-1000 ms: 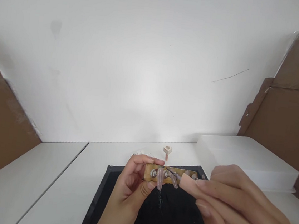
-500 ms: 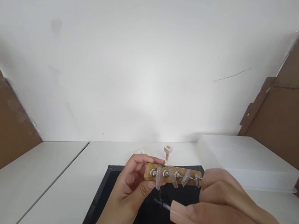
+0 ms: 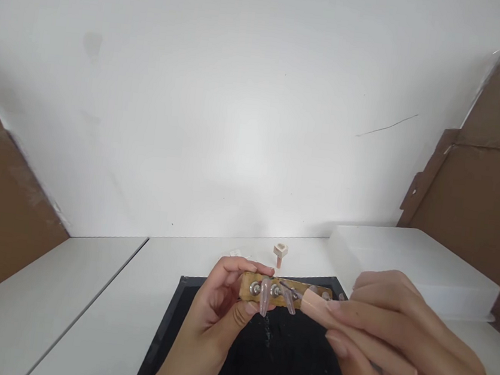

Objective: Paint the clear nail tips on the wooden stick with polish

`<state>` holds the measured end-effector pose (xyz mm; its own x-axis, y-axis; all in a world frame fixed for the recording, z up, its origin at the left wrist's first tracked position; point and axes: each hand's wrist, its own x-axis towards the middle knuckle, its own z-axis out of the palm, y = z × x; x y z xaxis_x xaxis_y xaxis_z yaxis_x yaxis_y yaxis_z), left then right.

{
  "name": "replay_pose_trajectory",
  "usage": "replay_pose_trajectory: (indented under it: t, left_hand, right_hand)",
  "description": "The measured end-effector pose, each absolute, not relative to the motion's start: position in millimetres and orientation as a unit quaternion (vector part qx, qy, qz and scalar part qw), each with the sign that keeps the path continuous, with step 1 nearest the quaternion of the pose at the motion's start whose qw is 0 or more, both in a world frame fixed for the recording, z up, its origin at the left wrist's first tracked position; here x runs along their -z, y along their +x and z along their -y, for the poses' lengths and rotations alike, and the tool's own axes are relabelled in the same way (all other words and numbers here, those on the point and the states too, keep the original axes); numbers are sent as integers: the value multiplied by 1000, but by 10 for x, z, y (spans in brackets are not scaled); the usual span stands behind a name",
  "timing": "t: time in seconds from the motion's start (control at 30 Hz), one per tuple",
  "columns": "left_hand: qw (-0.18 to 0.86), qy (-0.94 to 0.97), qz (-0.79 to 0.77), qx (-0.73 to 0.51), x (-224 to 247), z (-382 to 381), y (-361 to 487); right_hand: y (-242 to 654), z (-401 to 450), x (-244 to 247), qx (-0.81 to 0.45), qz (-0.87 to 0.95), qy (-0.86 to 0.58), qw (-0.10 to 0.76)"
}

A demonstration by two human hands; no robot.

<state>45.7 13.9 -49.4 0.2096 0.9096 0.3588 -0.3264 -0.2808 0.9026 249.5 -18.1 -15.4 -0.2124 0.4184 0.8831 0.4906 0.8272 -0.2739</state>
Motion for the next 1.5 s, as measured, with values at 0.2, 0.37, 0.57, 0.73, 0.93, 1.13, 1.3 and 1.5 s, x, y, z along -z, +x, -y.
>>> replay_pose_trajectory:
  t: [0.2, 0.37, 0.57, 0.73, 0.93, 1.13, 1.3, 1.5]
  left_hand:
    - [537, 555, -267, -577, 473, -139, 474]
    - [530, 560, -271, -577, 487, -149, 468]
    - [533, 562, -263, -575, 533, -174, 451]
    - [537, 562, -267, -569, 499, -158, 457]
    - [581, 519, -258, -572, 474, -194, 456]
    - [716, 420, -234, -507, 497, -194, 401]
    - [789, 349, -227, -452, 433, -159, 437]
    - [803, 334, -211, -446, 370, -116, 471]
  right_hand:
    - [2534, 117, 140, 14, 800, -273, 534]
    - [2634, 115, 108, 23, 830, -248, 499]
    - [2619, 150, 122, 24, 810, -277, 516]
    - [2572, 142, 149, 19, 796, -283, 535]
    - [2619, 135, 146, -32, 812, -253, 525]
    - [2509, 141, 217, -75, 751, -273, 597]
    - [2497, 104, 221, -185, 721, -308, 593]
    - [2505, 68, 183, -275, 683, -320, 596]
